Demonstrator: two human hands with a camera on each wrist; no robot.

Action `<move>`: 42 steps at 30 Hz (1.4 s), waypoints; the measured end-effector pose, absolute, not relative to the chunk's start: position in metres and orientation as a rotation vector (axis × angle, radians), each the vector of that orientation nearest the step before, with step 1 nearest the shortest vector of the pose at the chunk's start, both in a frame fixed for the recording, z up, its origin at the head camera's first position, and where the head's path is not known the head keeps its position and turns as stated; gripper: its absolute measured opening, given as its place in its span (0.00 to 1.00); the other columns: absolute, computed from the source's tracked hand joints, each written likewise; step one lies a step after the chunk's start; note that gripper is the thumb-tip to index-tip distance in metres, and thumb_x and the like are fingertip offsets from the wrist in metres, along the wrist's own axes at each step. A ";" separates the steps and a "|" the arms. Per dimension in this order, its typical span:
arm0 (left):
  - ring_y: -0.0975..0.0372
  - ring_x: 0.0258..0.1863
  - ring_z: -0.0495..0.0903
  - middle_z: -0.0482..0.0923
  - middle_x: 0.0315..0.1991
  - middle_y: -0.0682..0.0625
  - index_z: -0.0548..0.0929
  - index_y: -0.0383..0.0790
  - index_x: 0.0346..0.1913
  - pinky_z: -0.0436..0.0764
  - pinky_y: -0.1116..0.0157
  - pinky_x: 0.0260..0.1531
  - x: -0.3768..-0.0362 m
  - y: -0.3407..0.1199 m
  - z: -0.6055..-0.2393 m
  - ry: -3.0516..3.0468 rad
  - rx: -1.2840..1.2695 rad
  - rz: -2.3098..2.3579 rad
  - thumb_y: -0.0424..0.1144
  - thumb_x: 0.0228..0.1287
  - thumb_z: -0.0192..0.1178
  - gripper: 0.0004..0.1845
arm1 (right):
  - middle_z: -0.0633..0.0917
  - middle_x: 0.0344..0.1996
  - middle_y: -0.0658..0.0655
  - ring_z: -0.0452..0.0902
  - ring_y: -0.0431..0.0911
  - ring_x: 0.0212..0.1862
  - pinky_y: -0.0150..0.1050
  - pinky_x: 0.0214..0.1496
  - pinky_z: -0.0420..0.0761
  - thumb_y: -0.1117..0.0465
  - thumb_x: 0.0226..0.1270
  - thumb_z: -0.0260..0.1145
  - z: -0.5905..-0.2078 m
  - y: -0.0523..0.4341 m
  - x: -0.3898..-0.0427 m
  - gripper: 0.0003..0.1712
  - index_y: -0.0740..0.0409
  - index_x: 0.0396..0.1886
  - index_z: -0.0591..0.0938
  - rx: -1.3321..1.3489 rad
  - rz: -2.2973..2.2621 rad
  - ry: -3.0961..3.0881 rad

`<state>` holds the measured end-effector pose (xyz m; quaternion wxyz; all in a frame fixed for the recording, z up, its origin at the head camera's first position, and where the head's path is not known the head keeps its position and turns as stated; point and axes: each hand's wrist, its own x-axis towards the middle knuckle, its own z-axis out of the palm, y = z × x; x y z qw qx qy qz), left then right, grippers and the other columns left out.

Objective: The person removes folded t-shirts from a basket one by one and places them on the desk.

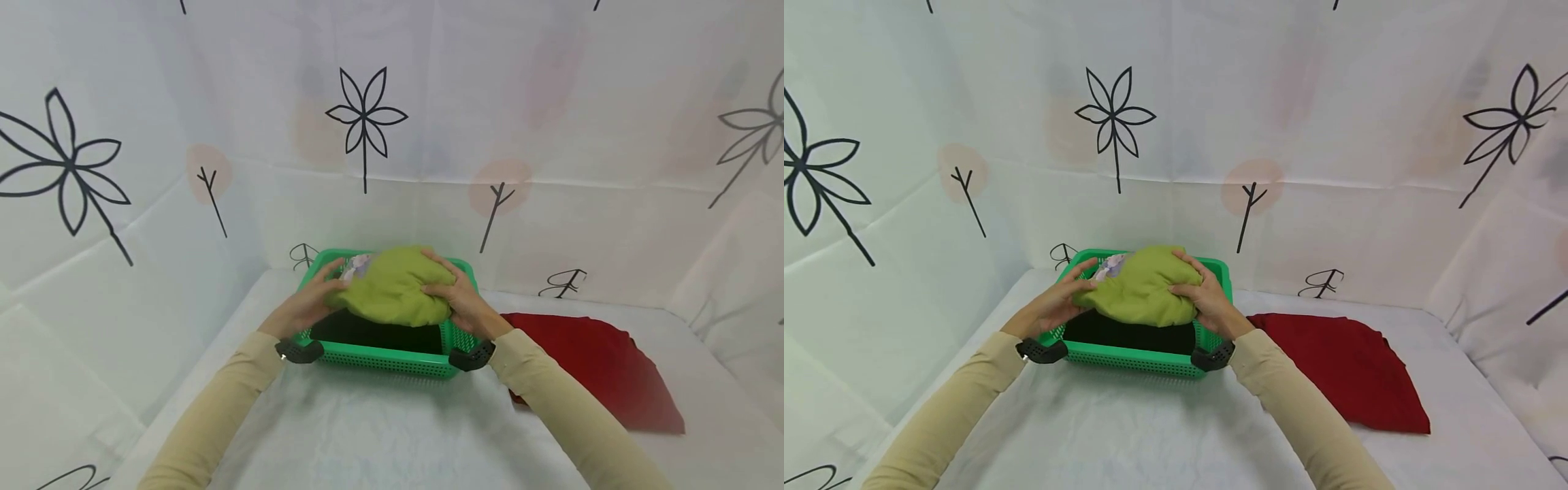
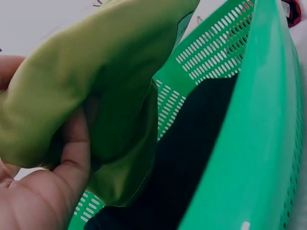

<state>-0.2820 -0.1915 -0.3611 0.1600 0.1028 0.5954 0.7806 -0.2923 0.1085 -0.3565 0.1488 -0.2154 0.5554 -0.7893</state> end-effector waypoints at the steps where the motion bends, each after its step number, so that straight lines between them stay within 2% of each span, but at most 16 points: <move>1: 0.59 0.47 0.74 0.54 0.65 0.37 0.42 0.49 0.78 0.75 0.63 0.49 -0.282 -0.191 -0.360 1.688 0.292 2.241 0.29 0.69 0.48 0.40 | 0.60 0.68 0.59 0.70 0.50 0.57 0.41 0.44 0.81 0.80 0.67 0.54 -0.355 0.109 -0.292 0.42 0.49 0.76 0.58 -0.626 -2.270 1.583; 5: 0.58 0.50 0.71 0.52 0.67 0.39 0.44 0.48 0.78 0.75 0.65 0.49 -0.281 -0.189 -0.356 1.639 0.308 2.275 0.30 0.71 0.47 0.38 | 0.60 0.68 0.60 0.72 0.50 0.57 0.42 0.44 0.82 0.80 0.67 0.53 -0.351 0.111 -0.291 0.42 0.49 0.77 0.57 -0.656 -2.266 1.546; 8: 0.59 0.48 0.73 0.56 0.65 0.40 0.47 0.46 0.77 0.75 0.65 0.48 -0.281 -0.187 -0.354 1.620 0.326 2.291 0.30 0.72 0.46 0.35 | 0.60 0.68 0.60 0.72 0.50 0.56 0.41 0.44 0.81 0.81 0.67 0.53 -0.349 0.113 -0.291 0.42 0.49 0.77 0.57 -0.678 -2.261 1.553; 12: 0.60 0.44 0.74 0.63 0.57 0.40 0.51 0.44 0.76 0.76 0.65 0.45 -0.279 -0.185 -0.351 1.628 0.346 2.289 0.27 0.69 0.47 0.35 | 0.61 0.68 0.60 0.72 0.49 0.56 0.40 0.44 0.81 0.80 0.67 0.53 -0.346 0.116 -0.290 0.42 0.50 0.77 0.57 -0.700 -2.254 1.586; 16: 0.61 0.39 0.72 0.65 0.47 0.42 0.51 0.44 0.77 0.76 0.67 0.41 -0.276 -0.184 -0.348 1.657 0.368 2.260 0.24 0.64 0.45 0.38 | 0.60 0.68 0.59 0.71 0.49 0.57 0.39 0.45 0.81 0.80 0.66 0.54 -0.344 0.119 -0.289 0.42 0.51 0.77 0.57 -0.728 -2.237 1.616; 24: 0.62 0.34 0.72 0.67 0.48 0.45 0.47 0.44 0.77 0.74 0.67 0.38 -0.273 -0.181 -0.339 1.697 0.458 2.204 0.23 0.62 0.45 0.40 | 0.60 0.68 0.60 0.68 0.50 0.59 0.39 0.46 0.80 0.81 0.66 0.54 -0.337 0.126 -0.289 0.42 0.52 0.76 0.58 -0.768 -2.219 1.659; 27: 0.63 0.29 0.70 0.66 0.39 0.45 0.47 0.46 0.78 0.74 0.68 0.35 -0.272 -0.180 -0.334 1.740 0.472 2.181 0.23 0.59 0.46 0.43 | 0.59 0.69 0.59 0.67 0.50 0.60 0.39 0.48 0.79 0.81 0.66 0.54 -0.334 0.129 -0.289 0.42 0.52 0.76 0.58 -0.789 -2.216 1.677; 31: 0.63 0.27 0.70 0.66 0.44 0.43 0.46 0.48 0.78 0.75 0.68 0.33 -0.273 -0.179 -0.329 1.748 0.494 2.180 0.22 0.57 0.47 0.45 | 0.59 0.69 0.59 0.66 0.51 0.61 0.39 0.50 0.78 0.82 0.65 0.54 -0.331 0.131 -0.290 0.42 0.53 0.76 0.58 -0.805 -2.219 1.681; 36: 0.62 0.30 0.70 0.55 0.63 0.40 0.44 0.49 0.78 0.75 0.68 0.33 -0.273 -0.177 -0.326 1.742 0.540 2.174 0.20 0.58 0.45 0.46 | 0.59 0.69 0.59 0.65 0.51 0.61 0.39 0.49 0.79 0.82 0.65 0.54 -0.328 0.135 -0.289 0.43 0.53 0.76 0.57 -0.797 -2.221 1.685; 42: 0.60 0.36 0.71 0.53 0.67 0.39 0.46 0.52 0.78 0.75 0.67 0.34 -0.273 -0.174 -0.324 1.760 0.566 2.167 0.21 0.60 0.47 0.45 | 0.59 0.69 0.59 0.67 0.51 0.61 0.39 0.49 0.79 0.81 0.64 0.56 -0.324 0.139 -0.286 0.44 0.52 0.76 0.57 -0.765 -2.211 1.719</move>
